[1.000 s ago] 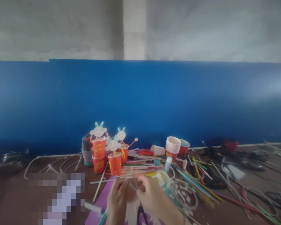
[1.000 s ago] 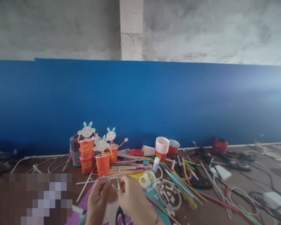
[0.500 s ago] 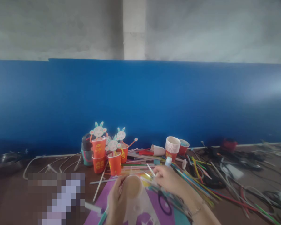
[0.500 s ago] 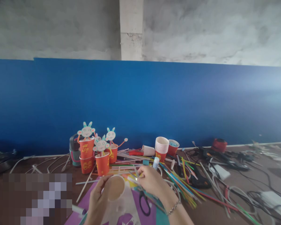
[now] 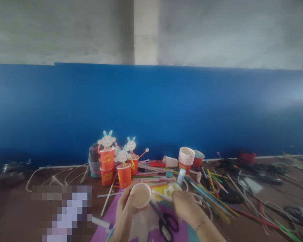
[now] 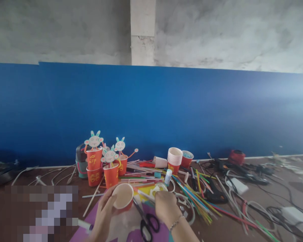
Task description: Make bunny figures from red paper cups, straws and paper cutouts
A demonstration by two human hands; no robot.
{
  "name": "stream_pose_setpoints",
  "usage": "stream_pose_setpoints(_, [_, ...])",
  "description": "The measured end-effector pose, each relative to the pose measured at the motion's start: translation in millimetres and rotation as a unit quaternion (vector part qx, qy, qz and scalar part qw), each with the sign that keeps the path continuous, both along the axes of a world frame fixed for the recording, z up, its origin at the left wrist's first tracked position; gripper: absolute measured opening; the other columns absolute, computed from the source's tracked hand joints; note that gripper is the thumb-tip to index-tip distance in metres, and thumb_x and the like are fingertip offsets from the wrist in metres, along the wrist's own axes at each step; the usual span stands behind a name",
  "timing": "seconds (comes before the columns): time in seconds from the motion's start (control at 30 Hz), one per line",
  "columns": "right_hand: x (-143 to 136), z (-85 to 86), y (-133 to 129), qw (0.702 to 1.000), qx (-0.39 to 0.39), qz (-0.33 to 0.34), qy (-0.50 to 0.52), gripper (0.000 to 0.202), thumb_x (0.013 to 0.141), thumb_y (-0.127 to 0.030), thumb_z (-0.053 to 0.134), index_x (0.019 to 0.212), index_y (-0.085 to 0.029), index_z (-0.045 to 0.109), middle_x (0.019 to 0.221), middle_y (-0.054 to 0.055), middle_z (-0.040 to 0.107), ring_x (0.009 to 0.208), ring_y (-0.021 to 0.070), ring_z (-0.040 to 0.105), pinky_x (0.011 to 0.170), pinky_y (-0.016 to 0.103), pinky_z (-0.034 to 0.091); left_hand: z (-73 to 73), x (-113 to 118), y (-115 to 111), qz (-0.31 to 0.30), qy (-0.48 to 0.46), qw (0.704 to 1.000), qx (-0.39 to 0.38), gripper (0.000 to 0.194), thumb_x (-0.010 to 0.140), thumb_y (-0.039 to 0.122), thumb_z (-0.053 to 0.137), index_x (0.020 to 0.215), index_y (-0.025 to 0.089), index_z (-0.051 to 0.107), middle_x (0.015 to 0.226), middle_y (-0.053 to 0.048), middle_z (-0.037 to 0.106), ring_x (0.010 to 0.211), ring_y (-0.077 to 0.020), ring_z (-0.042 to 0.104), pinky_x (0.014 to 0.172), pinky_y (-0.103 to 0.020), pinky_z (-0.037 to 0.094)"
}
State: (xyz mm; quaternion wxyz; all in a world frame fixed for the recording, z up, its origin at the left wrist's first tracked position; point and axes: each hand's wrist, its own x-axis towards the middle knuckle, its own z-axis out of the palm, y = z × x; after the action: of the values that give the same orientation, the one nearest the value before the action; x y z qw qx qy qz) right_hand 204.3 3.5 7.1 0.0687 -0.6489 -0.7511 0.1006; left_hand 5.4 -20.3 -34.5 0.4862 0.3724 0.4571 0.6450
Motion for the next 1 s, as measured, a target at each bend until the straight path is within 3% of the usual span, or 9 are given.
stream_pose_setpoints(0.17, [-2.6, 1.4, -1.1, 0.999, -0.01, -0.01, -0.037, 0.021, 0.066, 0.001, 0.059, 0.072, -0.017, 0.067, 0.076, 0.013, 0.07, 0.077, 0.0267, 0.069, 0.065, 0.029, 0.044, -3.8, 0.3, 0.2, -0.013, -0.038, 0.999, -0.008, 0.05, 0.064, 0.051, 0.073, 0.1, 0.016, 0.071, 0.11, -0.013, 0.07, 0.095, -0.0332, 0.066, 0.06, -0.035, 0.058])
stream_pose_setpoints(0.33, [-7.8, 26.9, -4.9, 0.999, 0.043, -0.002, 0.006, 0.019, 0.078, -0.006, 0.049, 0.083, -0.018, 0.062, 0.079, 0.009, 0.07, 0.076, 0.0218, 0.066, 0.062, 0.026, 0.038, -22.4, -4.2, 8.2, -0.023, -0.032, 0.999, 0.026, 0.048, 0.069, 0.052, 0.07, 0.103, 0.019, 0.072, 0.106, -0.011, 0.073, 0.092, -0.0298, 0.067, 0.071, -0.034, 0.056])
stream_pose_setpoints(0.53, [-27.2, 48.6, -24.0, 0.972, 0.073, 0.128, 0.181, 0.019, 0.089, -0.016, 0.043, 0.093, -0.023, 0.061, 0.084, 0.001, 0.07, 0.076, 0.0159, 0.063, 0.066, 0.024, 0.037, -16.2, -5.6, 7.2, -0.006, 0.082, 0.995, 0.051, 0.044, 0.075, 0.054, 0.063, 0.098, 0.018, 0.073, 0.102, -0.011, 0.074, 0.096, -0.0299, 0.067, 0.081, -0.036, 0.053])
stream_pose_setpoints(0.77, [-52.3, 41.6, -33.9, 0.99, 0.052, 0.081, 0.105, 0.021, 0.086, -0.009, 0.047, 0.094, -0.022, 0.062, 0.09, 0.004, 0.072, 0.081, 0.0188, 0.067, 0.063, 0.024, 0.035, -9.9, -3.1, 2.2, 0.017, 0.165, 0.983, 0.075, 0.041, 0.081, 0.051, 0.057, 0.1, 0.019, 0.073, 0.108, -0.011, 0.073, 0.104, -0.0296, 0.065, 0.087, -0.036, 0.052])
stream_pose_setpoints(1.0, [-61.8, 31.5, -33.8, 0.992, 0.066, 0.079, 0.076, 0.025, 0.089, -0.008, 0.042, 0.097, -0.021, 0.062, 0.092, 0.007, 0.072, 0.082, 0.0205, 0.068, 0.063, 0.025, 0.038, -11.2, -2.1, 0.4, 0.039, 0.178, 0.981, 0.072, 0.042, 0.082, 0.048, 0.055, 0.107, 0.019, 0.071, 0.116, -0.012, 0.07, 0.112, -0.0309, 0.061, 0.096, -0.043, 0.048])
